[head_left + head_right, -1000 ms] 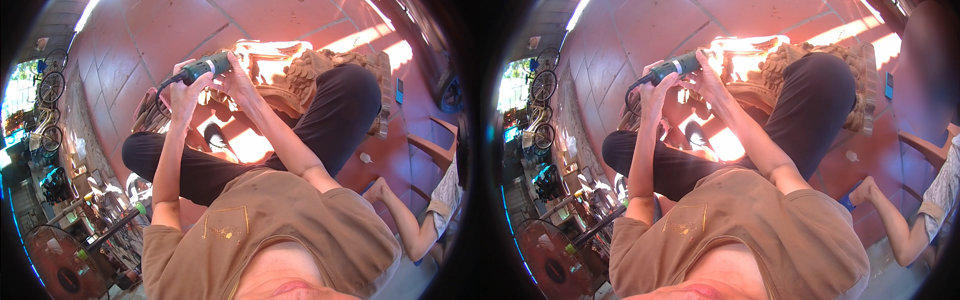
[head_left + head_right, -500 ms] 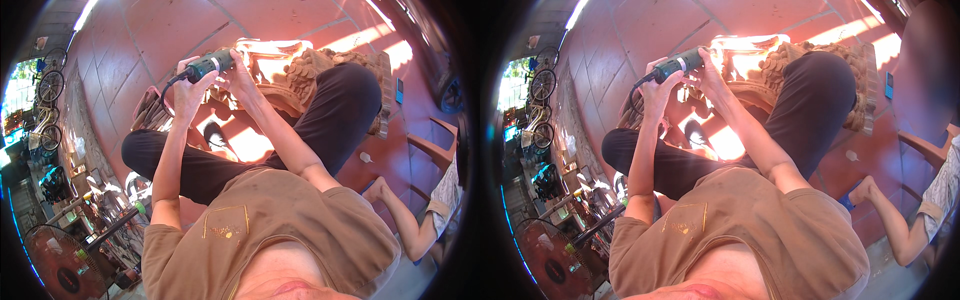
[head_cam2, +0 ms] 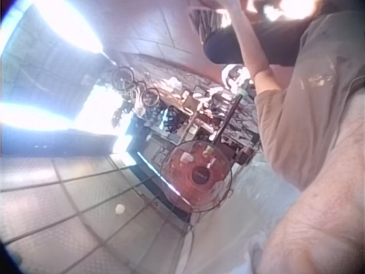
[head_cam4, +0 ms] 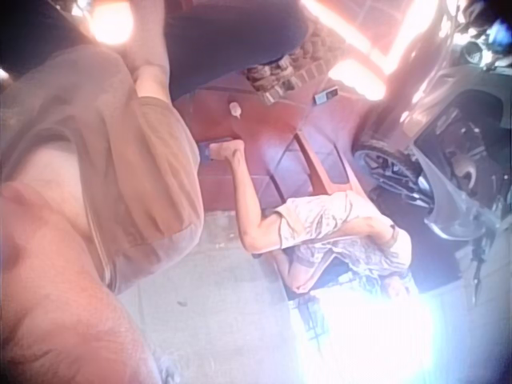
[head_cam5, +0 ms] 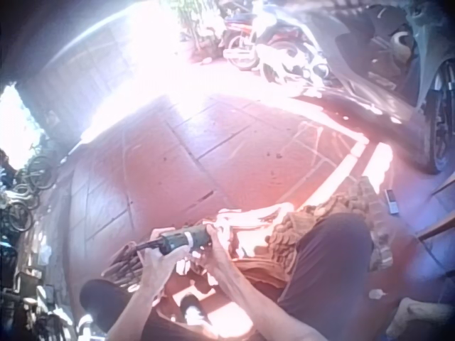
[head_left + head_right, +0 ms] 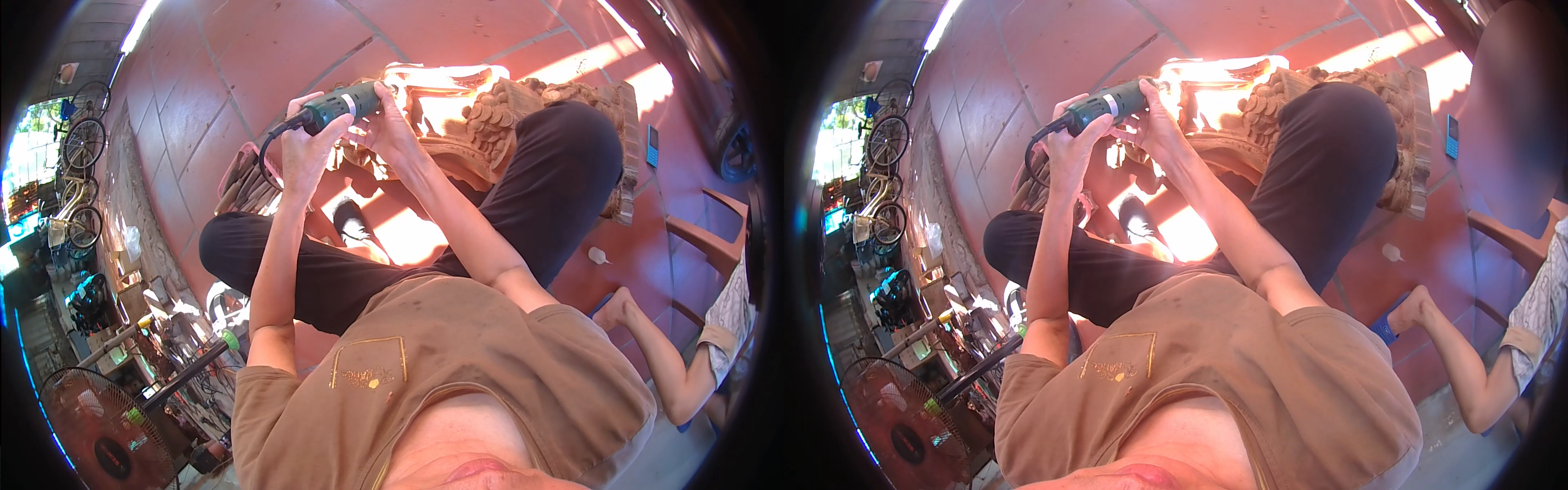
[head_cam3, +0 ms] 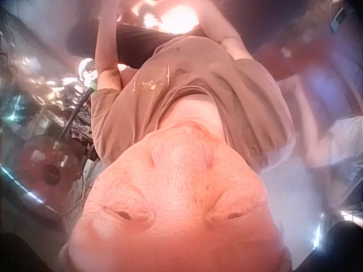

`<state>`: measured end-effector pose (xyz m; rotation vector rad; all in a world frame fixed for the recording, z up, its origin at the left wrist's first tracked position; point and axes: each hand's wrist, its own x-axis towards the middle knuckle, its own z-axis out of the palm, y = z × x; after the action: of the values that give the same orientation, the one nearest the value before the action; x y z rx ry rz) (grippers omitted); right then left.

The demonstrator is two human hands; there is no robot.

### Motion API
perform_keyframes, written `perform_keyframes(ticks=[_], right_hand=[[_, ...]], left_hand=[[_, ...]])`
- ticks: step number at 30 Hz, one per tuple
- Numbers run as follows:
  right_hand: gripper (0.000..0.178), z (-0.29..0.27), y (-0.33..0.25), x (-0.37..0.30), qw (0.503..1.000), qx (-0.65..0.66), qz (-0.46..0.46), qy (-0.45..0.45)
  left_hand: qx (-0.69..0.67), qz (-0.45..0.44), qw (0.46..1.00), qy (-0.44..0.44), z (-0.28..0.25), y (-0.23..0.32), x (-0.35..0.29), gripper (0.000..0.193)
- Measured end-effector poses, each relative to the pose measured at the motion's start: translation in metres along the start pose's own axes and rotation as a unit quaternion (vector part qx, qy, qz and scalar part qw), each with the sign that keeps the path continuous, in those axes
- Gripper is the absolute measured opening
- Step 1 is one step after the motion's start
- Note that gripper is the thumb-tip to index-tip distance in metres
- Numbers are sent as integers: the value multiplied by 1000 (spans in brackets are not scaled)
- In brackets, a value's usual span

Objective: The person sits cross-legged on the floor and uses a handheld rotary tool to carve details into a large wooden sculpture. They hold the tool with both hands and carefully guide it along the surface of the wood, focusing on refining the intricate patterns.

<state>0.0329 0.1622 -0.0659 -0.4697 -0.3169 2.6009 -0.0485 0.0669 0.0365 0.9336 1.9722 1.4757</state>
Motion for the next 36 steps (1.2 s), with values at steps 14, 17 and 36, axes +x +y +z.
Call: perform_keyframes(ticks=[14,17,36], right_hand=[[45,1,-3,-2,1000,-10,6,6],[46,1,1,-4,1000,8,3,4],[45,7,-9,-6,999,-34,1,19]], left_hand=[[12,21,1000,-11,5,9,-6,52],[17,-6,1000,-12,-1,10,-3,50],[-13,2,1000,-20,8,12,-7,53]])
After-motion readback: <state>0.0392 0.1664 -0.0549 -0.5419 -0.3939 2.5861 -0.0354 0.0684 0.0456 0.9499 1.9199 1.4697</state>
